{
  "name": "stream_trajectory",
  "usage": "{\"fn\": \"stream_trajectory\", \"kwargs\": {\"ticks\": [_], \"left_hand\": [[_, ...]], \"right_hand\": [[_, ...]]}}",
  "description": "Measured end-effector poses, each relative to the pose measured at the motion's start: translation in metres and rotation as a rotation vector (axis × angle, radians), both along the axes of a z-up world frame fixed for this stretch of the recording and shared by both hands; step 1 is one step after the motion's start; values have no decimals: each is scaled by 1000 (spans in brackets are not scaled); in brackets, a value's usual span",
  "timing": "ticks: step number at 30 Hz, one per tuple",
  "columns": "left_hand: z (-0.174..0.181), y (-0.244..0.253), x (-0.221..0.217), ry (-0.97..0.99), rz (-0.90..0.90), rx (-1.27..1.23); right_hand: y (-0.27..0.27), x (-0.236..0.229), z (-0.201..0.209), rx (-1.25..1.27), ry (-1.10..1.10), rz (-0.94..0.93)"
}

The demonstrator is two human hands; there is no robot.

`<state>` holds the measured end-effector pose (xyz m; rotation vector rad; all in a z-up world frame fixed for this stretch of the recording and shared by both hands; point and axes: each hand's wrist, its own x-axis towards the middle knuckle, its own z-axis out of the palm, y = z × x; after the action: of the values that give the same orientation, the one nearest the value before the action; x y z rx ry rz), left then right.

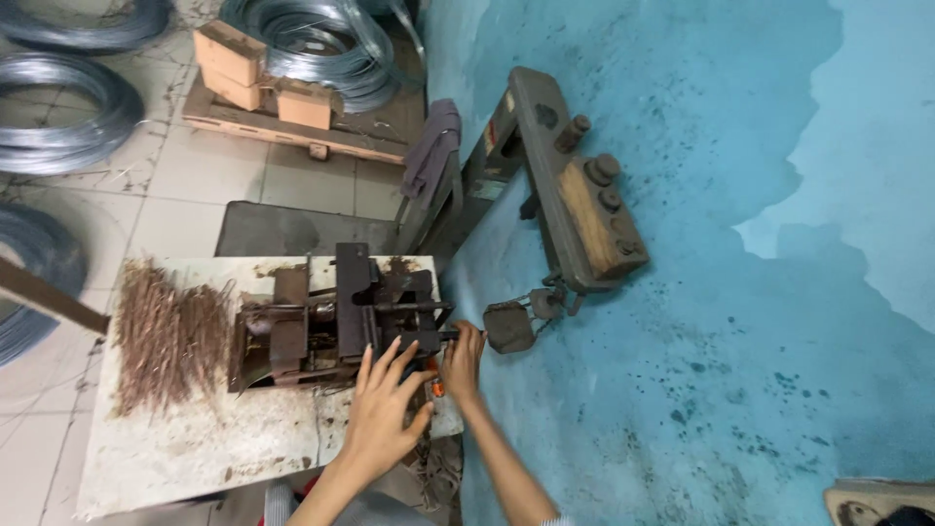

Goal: Operating a manual machine to process thin metal rods by loading them and pulling a lever

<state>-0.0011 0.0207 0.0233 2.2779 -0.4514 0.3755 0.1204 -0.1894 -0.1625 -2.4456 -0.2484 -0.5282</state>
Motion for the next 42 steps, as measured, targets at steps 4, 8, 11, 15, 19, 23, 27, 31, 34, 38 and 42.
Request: {"fn": "stream_trajectory", "kwargs": {"ticks": [4,8,11,15,19,23,27,31,34,38,42], "left_hand": [[1,11,8,175,-28,-234],[-6,38,25,145,171,-384],[-26,63,47,28,385,-301],[-54,88,62,6,559,-122],[-71,89,70,0,589,91],[-80,90,71,-83,688,304],[-89,91,72,66,661,271],[-87,92,71,59,667,309],[-93,91,69,55,645,238],[-93,95,72,49,624,225],[-95,95,70,31,616,221]], "right_hand": [[47,-66,52,232,-201,-49],[87,-95,72,61,-441,388],[100,-84,65,138,-622,502],[128,-57,88,211,-680,381],[166,-3,198,261,-521,290],[194,76,262,219,-124,243],[232,135,290,416,107,303],[243,215,222,606,36,457],[245,232,199,767,62,542],[236,244,183,916,94,610],[204,245,148,901,176,669]]}}
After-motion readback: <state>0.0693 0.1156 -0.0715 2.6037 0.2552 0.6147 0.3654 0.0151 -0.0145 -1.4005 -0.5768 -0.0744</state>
